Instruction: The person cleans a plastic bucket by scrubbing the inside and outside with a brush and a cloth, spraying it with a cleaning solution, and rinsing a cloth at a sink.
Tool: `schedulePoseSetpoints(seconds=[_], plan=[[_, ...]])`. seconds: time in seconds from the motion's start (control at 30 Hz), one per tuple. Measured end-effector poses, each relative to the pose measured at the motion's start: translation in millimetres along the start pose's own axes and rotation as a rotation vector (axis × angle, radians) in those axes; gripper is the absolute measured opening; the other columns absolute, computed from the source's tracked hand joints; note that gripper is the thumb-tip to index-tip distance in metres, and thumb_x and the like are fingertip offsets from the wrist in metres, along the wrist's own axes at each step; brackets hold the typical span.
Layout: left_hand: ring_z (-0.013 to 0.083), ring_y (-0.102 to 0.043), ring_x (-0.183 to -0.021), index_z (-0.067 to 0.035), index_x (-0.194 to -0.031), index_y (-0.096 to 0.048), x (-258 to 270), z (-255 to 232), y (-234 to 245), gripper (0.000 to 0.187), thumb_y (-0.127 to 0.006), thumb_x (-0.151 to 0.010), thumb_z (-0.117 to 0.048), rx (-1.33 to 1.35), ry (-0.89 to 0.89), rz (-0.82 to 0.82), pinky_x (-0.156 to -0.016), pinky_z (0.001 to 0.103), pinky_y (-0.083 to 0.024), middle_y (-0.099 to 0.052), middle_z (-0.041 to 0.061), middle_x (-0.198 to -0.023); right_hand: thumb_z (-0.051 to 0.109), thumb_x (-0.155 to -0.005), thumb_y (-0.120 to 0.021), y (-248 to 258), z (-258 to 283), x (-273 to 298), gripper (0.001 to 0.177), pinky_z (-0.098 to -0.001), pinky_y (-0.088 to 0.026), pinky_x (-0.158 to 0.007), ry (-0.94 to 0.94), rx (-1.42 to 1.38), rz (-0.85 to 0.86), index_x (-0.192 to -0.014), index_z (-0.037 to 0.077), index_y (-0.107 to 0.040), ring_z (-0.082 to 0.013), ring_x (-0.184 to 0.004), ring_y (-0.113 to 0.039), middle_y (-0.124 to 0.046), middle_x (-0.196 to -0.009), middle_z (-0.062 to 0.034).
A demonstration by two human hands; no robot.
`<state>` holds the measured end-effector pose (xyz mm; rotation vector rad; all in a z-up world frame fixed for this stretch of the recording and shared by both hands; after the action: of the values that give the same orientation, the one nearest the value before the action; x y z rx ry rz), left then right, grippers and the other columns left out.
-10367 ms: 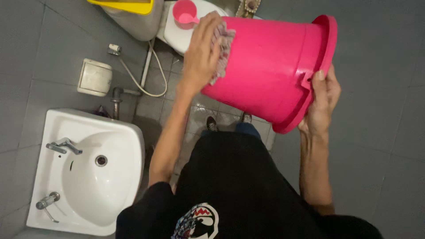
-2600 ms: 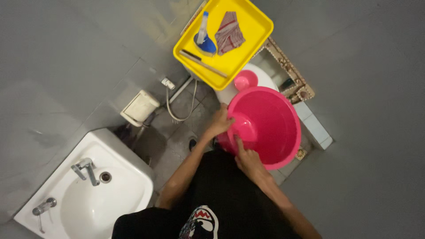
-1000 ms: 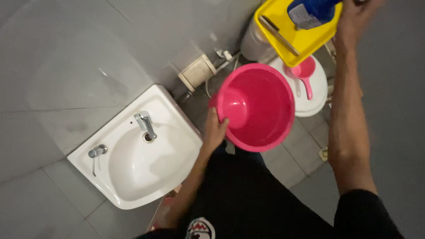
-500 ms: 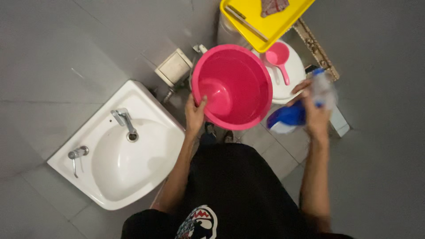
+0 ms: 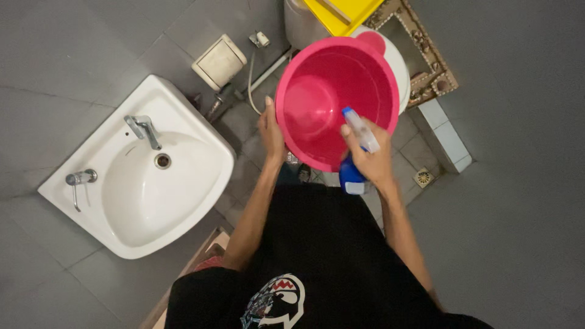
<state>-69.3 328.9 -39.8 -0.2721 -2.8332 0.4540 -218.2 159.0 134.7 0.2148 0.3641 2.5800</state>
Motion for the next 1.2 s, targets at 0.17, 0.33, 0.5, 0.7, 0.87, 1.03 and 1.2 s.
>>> schedulePoseSetpoints(seconds=[0.17,0.33,0.5,0.7,0.87,1.03,1.2], plan=[[0.0145,-0.059,-0.067,0.000,-0.092,-0.069,9,5,-16,0.057,-0.043,-0.112,-0.047,0.150,0.055,0.008,-0.062,0.031,-0.050,-0.065,0.005,-0.076,0.022,-0.104,-0.068,-8,9,4,0.031,-0.0313,-0.043,-0.051,0.107,0.212,0.059,-0.085,-0.001,-0.064,-0.0148,-0.055,-0.056,-0.054,-0.063,-0.0047],[0.0128,-0.064,-0.074,-0.002,-0.103,-0.072,4,-7,-38,0.050,-0.043,-0.107,-0.042,0.215,0.033,0.037,-0.069,0.030,-0.054,-0.070,0.004,-0.084,0.022,-0.100,-0.066,-20,20,11,0.025,-0.0296,-0.048,-0.048,0.052,0.156,0.150,-0.087,0.001,-0.066,-0.0120,-0.054,-0.064,-0.060,-0.060,-0.0032],[0.0119,-0.059,-0.067,0.000,-0.097,-0.073,-11,-4,-38,0.049,-0.045,-0.110,-0.039,0.141,-0.103,0.021,-0.062,0.028,-0.049,-0.067,0.004,-0.077,0.022,-0.100,-0.068,-29,37,22,0.031,-0.0316,-0.049,-0.048,0.108,0.196,0.184,-0.080,0.000,-0.062,-0.0146,-0.053,-0.066,-0.060,-0.063,-0.0067],[0.0099,-0.056,-0.067,-0.002,-0.090,-0.072,-23,16,-26,0.047,-0.049,-0.111,-0.037,0.191,-0.078,-0.031,-0.062,0.026,-0.045,-0.066,0.001,-0.077,0.024,-0.098,-0.068,-32,20,31,0.034,-0.0343,-0.048,-0.049,0.048,0.253,0.187,-0.075,0.001,-0.060,-0.0173,-0.051,-0.066,-0.062,-0.060,-0.0087],[0.0114,-0.060,-0.068,-0.001,-0.093,-0.074,-30,9,-23,0.046,-0.051,-0.110,-0.037,0.267,-0.110,-0.016,-0.063,0.027,-0.048,-0.070,0.003,-0.079,0.022,-0.098,-0.069,-30,13,45,0.031,-0.0378,-0.046,-0.054,0.159,0.350,0.210,-0.077,0.000,-0.063,-0.0214,-0.055,-0.060,-0.059,-0.064,-0.0122],[0.0123,-0.070,-0.081,-0.005,-0.105,-0.074,-33,9,-17,0.039,-0.050,-0.104,-0.036,0.343,-0.020,-0.088,-0.076,0.030,-0.057,-0.076,0.005,-0.092,0.022,-0.096,-0.069,-12,-10,60,0.024,-0.0385,-0.046,-0.055,0.120,0.368,0.213,-0.086,0.000,-0.069,-0.0208,-0.054,-0.060,-0.061,-0.065,-0.0103],[0.0184,-0.069,-0.072,0.002,-0.104,-0.075,-49,27,1,0.046,-0.051,-0.112,-0.037,0.271,-0.111,-0.110,-0.066,0.036,-0.061,-0.071,0.010,-0.086,0.024,-0.098,-0.066,9,-41,71,0.028,-0.0372,-0.046,-0.048,-0.032,0.411,0.211,-0.081,0.002,-0.069,-0.0202,-0.048,-0.057,-0.062,-0.060,-0.0081]])
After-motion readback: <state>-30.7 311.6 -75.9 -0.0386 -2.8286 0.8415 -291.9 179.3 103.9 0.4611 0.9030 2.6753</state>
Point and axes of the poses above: each hand's wrist, its own x-axis away from the middle knuckle, its own y-axis out of the back of the hand, z = x × y, the point moved 9 cm from there along -x, towards the middle knuckle
